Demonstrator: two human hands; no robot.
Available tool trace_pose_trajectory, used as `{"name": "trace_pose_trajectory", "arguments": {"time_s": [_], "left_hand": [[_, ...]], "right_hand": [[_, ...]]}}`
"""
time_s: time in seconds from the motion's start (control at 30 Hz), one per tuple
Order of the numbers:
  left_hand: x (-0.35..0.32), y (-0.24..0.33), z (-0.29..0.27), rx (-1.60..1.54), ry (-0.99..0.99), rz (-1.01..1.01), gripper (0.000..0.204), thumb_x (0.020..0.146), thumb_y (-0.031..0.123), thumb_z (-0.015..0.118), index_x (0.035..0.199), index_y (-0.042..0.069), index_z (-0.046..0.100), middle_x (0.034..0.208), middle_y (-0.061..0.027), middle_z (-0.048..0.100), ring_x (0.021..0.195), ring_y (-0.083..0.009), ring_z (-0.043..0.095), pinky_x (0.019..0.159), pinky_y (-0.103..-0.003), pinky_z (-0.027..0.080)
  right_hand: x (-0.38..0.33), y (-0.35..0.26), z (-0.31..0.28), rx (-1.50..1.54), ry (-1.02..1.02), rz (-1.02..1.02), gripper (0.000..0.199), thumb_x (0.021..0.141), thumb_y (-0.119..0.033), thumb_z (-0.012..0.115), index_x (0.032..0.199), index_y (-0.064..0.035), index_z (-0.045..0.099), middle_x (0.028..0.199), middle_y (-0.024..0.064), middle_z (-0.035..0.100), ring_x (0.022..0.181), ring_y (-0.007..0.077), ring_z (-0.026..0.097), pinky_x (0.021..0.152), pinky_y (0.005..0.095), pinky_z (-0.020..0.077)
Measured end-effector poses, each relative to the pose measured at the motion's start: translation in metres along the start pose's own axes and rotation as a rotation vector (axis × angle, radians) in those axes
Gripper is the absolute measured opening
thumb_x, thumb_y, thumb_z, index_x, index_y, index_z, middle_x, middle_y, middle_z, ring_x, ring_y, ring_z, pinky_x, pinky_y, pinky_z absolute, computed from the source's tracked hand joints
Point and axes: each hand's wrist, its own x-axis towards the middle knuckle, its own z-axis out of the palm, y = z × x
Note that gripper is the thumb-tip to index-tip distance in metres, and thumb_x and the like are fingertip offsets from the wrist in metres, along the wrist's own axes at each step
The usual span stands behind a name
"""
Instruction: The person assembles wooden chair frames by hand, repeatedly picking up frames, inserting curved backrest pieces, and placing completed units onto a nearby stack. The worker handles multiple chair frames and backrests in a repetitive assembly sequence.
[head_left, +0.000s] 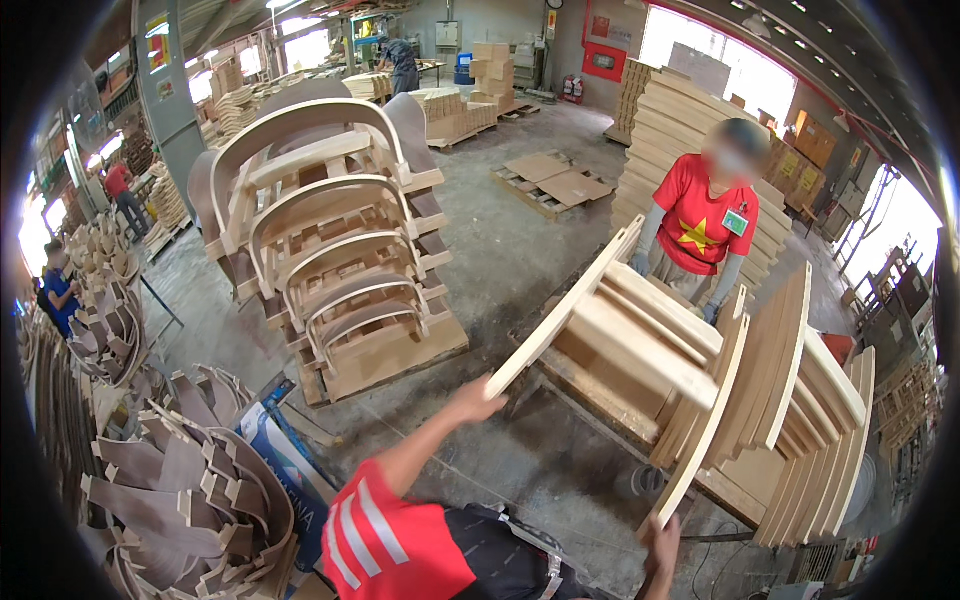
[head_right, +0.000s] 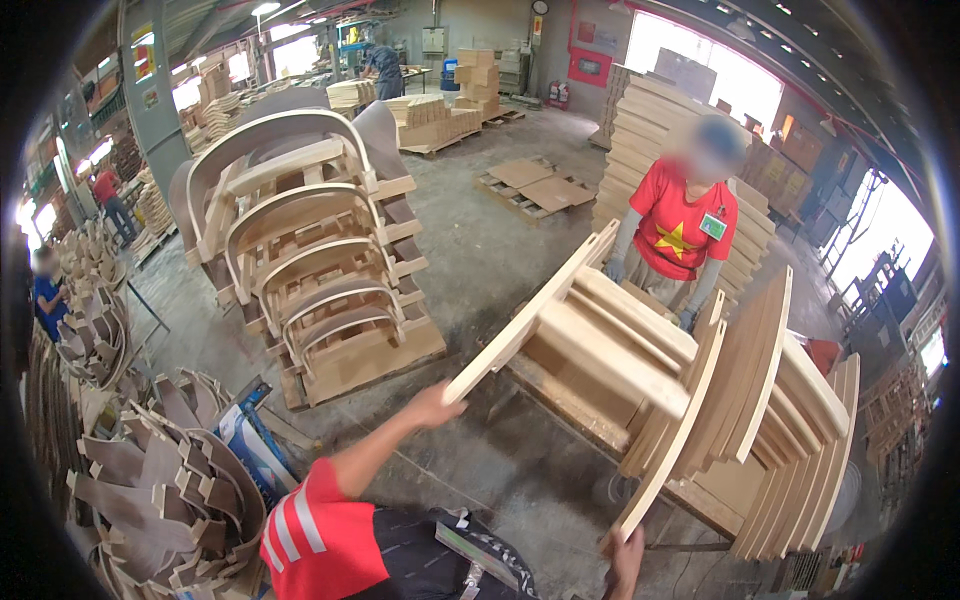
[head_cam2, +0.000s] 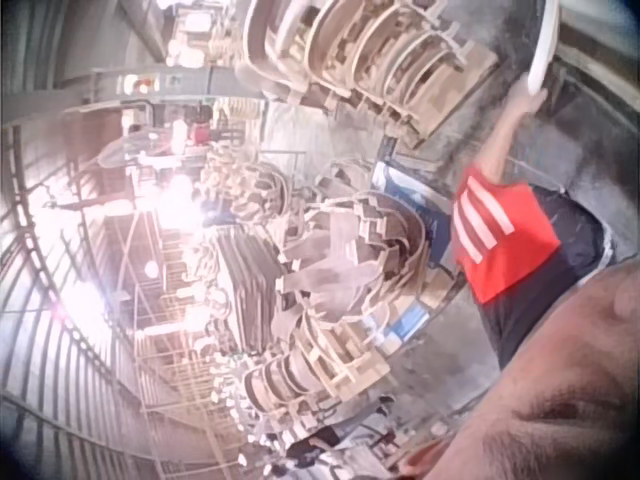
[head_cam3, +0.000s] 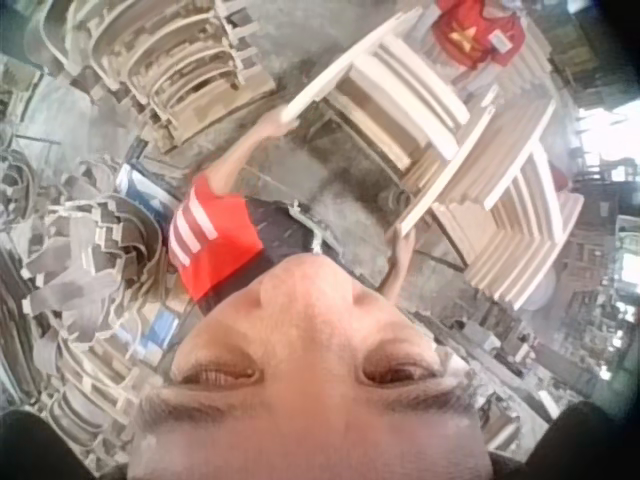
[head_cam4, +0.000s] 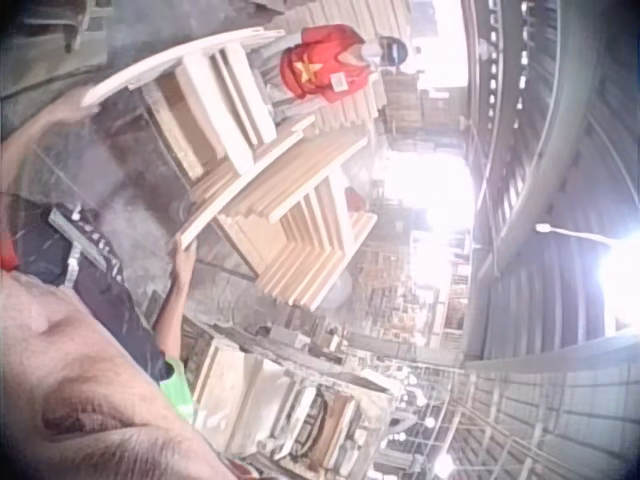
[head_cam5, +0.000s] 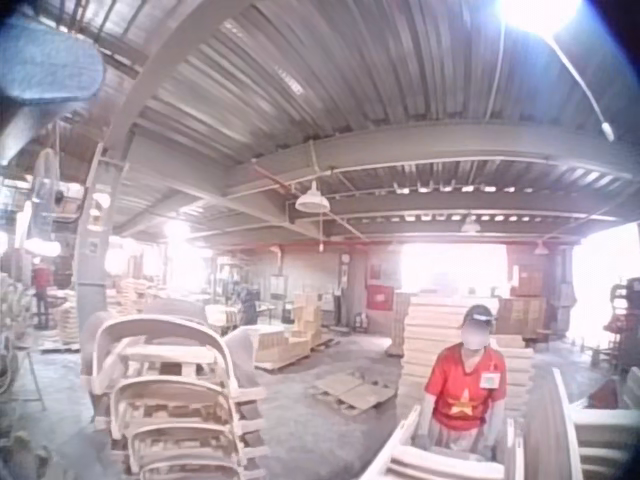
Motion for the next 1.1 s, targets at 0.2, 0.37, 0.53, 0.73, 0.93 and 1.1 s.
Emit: {"name": "trace_pose_trajectory", "arguments": {"time_s": [0.2, 0.37, 0.53, 0.73, 0.93, 1.1], "left_hand": [[-0.005, -0.010, -0.029, -0.434, -0.303, -0.222, 0.049, 0.091, 0.039, 0.081, 0.118, 0.002, 0.065, 0.089, -0.0034, 0.068, 0.062, -0.0114, 0.058, 0.062, -0.031, 0.051], [0.049, 0.027, -0.017, -0.340, -0.205, -0.295, 0.042, 0.087, 0.036, 0.078, 0.104, -0.001, 0.069, 0.075, -0.0071, 0.066, 0.059, -0.0158, 0.062, 0.058, -0.034, 0.051], [0.003, 0.022, 0.001, -0.371, -0.091, -0.268, 0.039, 0.086, 0.033, 0.077, 0.103, -0.002, 0.073, 0.074, -0.0064, 0.070, 0.059, -0.0149, 0.065, 0.056, -0.033, 0.052], [-0.072, 0.018, 0.015, -0.593, -0.011, -0.296, 0.030, 0.093, 0.021, 0.078, 0.108, -0.002, 0.067, 0.080, -0.0059, 0.067, 0.062, -0.0121, 0.062, 0.056, -0.028, 0.053], [-0.139, 0.027, 0.028, -0.614, -0.038, -0.126, 0.025, 0.092, 0.020, 0.075, 0.102, -0.002, 0.067, 0.077, -0.0051, 0.065, 0.062, -0.0127, 0.062, 0.056, -0.028, 0.053], [-0.222, 0.037, 0.055, -0.531, -0.149, -0.027, 0.023, 0.092, 0.020, 0.076, 0.096, -0.002, 0.067, 0.076, -0.0036, 0.065, 0.062, -0.0116, 0.061, 0.056, -0.029, 0.053]], "right_hand": [[0.011, -0.020, 0.010, 0.247, -0.100, 0.257, 0.032, 0.098, -0.023, 0.073, 0.117, -0.0041, 0.056, 0.080, 0.0058, 0.060, 0.067, 0.0215, 0.066, 0.059, 0.0371, 0.0551], [0.061, -0.043, 0.031, 0.092, 0.087, 0.118, 0.027, 0.093, -0.018, 0.076, 0.106, -0.0037, 0.057, 0.077, 0.0041, 0.060, 0.061, 0.0178, 0.061, 0.054, 0.0350, 0.0502], [0.012, -0.025, 0.022, -0.054, 0.242, 0.059, 0.027, 0.089, -0.010, 0.078, 0.105, -0.0045, 0.057, 0.076, 0.0008, 0.058, 0.064, 0.0125, 0.059, 0.055, 0.0322, 0.0487], [-0.079, -0.023, 0.000, -0.204, 0.379, -0.127, 0.051, 0.086, -0.016, 0.080, 0.129, 0.0008, 0.060, 0.096, 0.0096, 0.068, 0.089, 0.0186, 0.064, 0.082, 0.0349, 0.0531], [-0.199, -0.006, -0.026, -0.185, 0.552, -0.138, 0.055, 0.084, -0.015, 0.082, 0.132, -0.0006, 0.061, 0.093, 0.0085, 0.070, 0.085, 0.0165, 0.065, 0.080, 0.0343, 0.0546], [-0.333, 0.044, -0.053, -0.143, 0.752, -0.047, 0.050, 0.083, -0.013, 0.080, 0.128, 0.0008, 0.062, 0.092, 0.0087, 0.069, 0.083, 0.0160, 0.066, 0.079, 0.0336, 0.0550]]}}
